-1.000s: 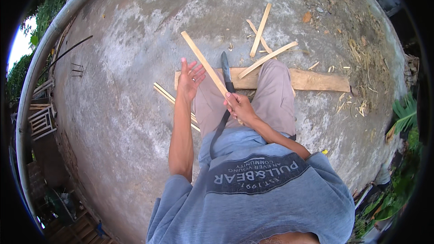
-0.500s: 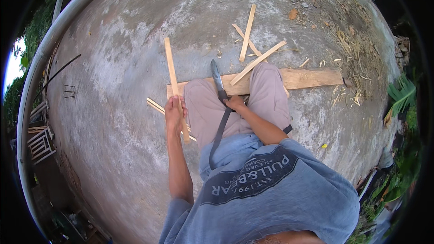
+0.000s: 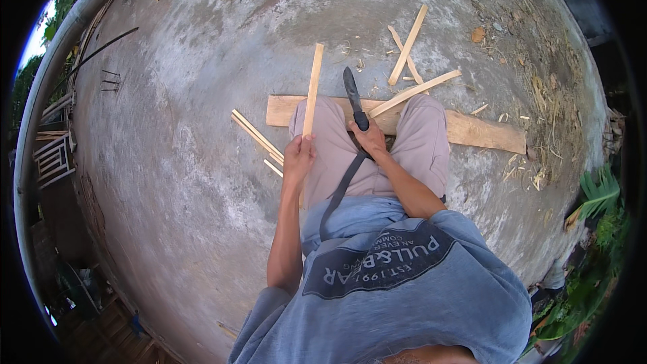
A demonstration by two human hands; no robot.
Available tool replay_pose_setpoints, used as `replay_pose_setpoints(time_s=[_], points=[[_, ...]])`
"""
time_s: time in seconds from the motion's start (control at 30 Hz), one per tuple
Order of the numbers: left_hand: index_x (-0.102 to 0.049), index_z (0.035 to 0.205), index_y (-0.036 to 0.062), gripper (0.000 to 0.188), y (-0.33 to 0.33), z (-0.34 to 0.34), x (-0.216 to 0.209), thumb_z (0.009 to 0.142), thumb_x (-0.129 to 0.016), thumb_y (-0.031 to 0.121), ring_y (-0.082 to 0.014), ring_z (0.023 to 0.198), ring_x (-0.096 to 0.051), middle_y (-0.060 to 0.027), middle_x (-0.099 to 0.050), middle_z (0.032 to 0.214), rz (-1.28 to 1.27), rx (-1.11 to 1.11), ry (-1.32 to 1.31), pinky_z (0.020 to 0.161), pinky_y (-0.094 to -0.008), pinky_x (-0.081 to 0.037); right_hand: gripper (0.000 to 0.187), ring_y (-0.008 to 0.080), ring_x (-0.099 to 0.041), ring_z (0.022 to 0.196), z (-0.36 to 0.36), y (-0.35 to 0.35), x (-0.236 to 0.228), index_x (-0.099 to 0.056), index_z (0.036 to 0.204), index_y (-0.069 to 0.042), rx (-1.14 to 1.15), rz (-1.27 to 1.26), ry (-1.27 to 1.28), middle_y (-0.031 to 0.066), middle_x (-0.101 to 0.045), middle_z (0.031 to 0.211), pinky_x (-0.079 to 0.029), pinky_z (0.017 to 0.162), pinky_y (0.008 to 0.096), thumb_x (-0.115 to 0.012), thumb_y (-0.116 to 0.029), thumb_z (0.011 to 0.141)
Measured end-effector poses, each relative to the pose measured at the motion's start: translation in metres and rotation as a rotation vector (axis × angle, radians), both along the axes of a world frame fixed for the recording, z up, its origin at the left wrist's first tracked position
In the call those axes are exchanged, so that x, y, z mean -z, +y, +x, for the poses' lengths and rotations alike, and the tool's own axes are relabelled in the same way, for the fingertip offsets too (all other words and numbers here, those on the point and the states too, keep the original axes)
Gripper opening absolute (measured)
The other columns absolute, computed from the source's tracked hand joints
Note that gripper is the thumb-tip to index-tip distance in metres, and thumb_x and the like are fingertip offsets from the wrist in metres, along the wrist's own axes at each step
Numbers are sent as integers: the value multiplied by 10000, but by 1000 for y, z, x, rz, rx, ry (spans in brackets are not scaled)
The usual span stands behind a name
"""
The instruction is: The person sits on a concrete floor and uses a large knife to shave thin strips from a wooden stick. They hold the stick with one hand and carefully shave the wood with the other, creating long, thin shavings.
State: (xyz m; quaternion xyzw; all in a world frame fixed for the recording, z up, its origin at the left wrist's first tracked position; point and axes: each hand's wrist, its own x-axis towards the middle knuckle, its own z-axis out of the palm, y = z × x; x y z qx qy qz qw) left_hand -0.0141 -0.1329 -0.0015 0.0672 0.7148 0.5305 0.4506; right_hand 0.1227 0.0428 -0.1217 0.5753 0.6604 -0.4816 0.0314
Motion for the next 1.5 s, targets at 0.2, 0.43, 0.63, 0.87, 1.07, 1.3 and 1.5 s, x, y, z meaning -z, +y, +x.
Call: replay_pose_setpoints(time_s=[0.2,0.43,0.63,0.87,1.07,1.3,1.5], points=[[-654,1173,24,315,16,7,-19,1073,-516,289,-43,538,-451,14,-542,724,17,-20,61,470,-213,-338,472,277,-658,815,32,24,-68,-605,1119,4,-138,55,417,131,-675,877,-529,795,402,-762,-313,806],[-717,1084,-9,287,33,30,-22,1048,-553,224,-76,570,-487,-8,-587,710,-26,103,489,527,-289,-399,358,411,-693,836,56,39,-148,-649,992,-21,-330,312,213,213,-701,844,-525,729,490,-725,-326,820],[-708,1069,-17,276,43,47,-39,1037,-550,207,-210,577,-553,-130,-589,648,-76,230,837,571,-376,-441,327,424,-682,795,64,28,-161,-654,949,-41,-635,454,215,209,-693,785,-533,708,506,-739,-297,764],[-667,972,-13,204,36,55,-55,1013,-538,139,-490,734,-599,-280,-613,746,-92,232,752,627,-528,-423,321,415,-692,808,67,46,-162,-700,962,-57,-546,406,113,206,-704,804,-539,721,515,-731,-303,759],[-675,994,0,204,32,54,-58,1014,-533,145,-494,768,-610,-286,-629,778,-132,294,762,657,-534,-444,400,416,-697,831,66,42,-150,-695,1052,-80,-635,423,83,219,-706,814,-550,736,507,-737,-357,766],[-695,1035,8,221,24,49,-61,1019,-528,153,-452,731,-620,-259,-630,751,-123,298,807,667,-489,-468,401,416,-701,852,66,45,-156,-725,1073,-104,-558,494,60,219,-720,867,-550,774,513,-734,-352,757],[-698,1118,17,251,-5,56,-61,1050,-543,203,-133,543,-490,-60,-586,698,-20,301,494,514,-296,-370,445,398,-713,845,79,152,-115,-711,1025,5,-19,489,90,233,-722,876,-550,802,463,-726,-376,795]])
